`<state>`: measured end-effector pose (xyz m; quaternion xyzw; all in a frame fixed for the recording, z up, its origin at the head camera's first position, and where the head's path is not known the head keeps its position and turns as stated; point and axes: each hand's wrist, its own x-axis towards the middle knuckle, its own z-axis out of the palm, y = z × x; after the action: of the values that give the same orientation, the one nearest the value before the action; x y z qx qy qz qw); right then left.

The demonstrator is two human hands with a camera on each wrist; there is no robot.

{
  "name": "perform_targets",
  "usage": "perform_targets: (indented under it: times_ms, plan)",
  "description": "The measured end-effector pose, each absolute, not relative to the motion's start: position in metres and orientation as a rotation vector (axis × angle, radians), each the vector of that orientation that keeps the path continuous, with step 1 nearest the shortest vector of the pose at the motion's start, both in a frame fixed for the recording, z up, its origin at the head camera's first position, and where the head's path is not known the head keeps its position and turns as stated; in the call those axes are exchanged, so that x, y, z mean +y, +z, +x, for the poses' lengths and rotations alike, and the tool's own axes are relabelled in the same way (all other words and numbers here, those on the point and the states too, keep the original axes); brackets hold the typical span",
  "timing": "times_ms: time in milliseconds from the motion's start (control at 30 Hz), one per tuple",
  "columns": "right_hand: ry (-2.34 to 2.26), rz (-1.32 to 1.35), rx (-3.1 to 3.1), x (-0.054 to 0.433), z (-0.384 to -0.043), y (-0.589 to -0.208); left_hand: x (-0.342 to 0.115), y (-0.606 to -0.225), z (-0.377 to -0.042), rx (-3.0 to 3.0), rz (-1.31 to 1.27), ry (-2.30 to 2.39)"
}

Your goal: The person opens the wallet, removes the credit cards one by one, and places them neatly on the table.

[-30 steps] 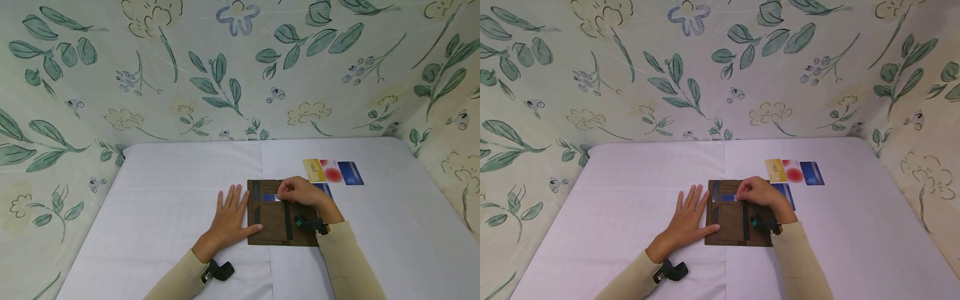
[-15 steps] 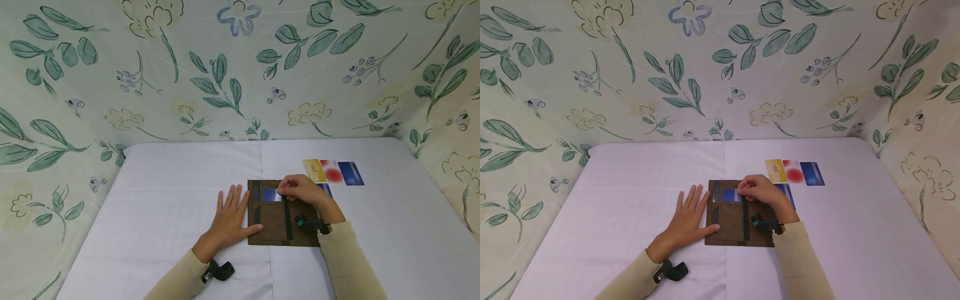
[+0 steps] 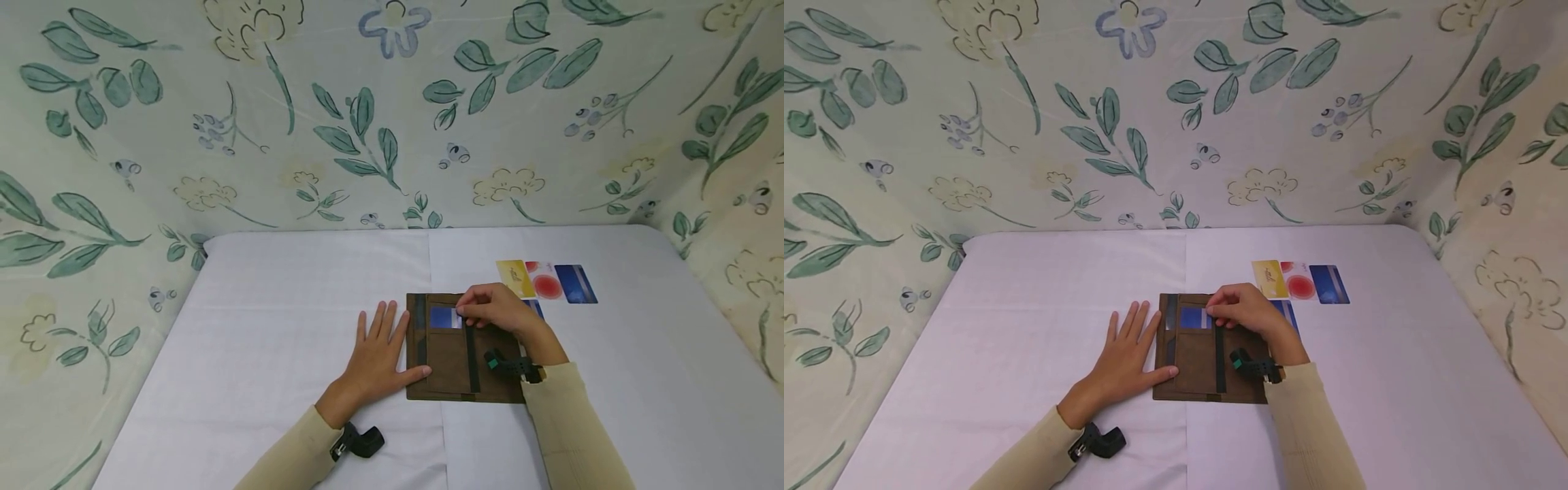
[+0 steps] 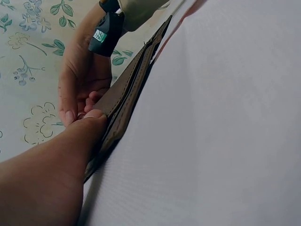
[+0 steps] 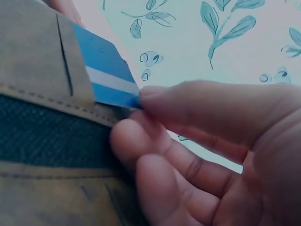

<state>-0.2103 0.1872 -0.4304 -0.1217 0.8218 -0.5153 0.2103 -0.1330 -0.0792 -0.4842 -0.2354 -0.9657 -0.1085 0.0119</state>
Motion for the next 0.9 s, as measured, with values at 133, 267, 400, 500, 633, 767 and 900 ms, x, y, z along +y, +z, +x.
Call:
perform_targets:
  times_ms: [133, 267, 400, 500, 633, 767, 900]
  plan:
    - [-1.401, -0.354, 2.314, 0.191, -0.213, -0.438, -0.079, -0.483, -0.133, -3.007, -0.741, -0.32]
    - [-1.388, -0.364, 2.311, 0.19, -0.213, -0.438, -0.078, -0.482, -0.133, -2.995, -0.743, -0.318]
    - [-1.369, -0.348, 2.312, 0.187, -0.214, -0.44, -0.079, -0.482, -0.132, -2.993, -0.744, -0.334]
    - [-1.349, -0.323, 2.306, 0.186, -0.215, -0.443, -0.079, -0.482, -0.132, -2.997, -0.745, -0.337]
    - [-1.336, -0.334, 2.299, 0.185, -0.216, -0.444, -0.079, -0.482, -0.132, -3.008, -0.74, -0.323]
    - [-1.329, -0.343, 2.307, 0.183, -0.213, -0.438, -0.079, -0.482, -0.132, -3.018, -0.737, -0.317]
    - [-1.327, -0.284, 2.32, 0.182, -0.211, -0.438, -0.079, -0.484, -0.133, -3.025, -0.736, -0.325]
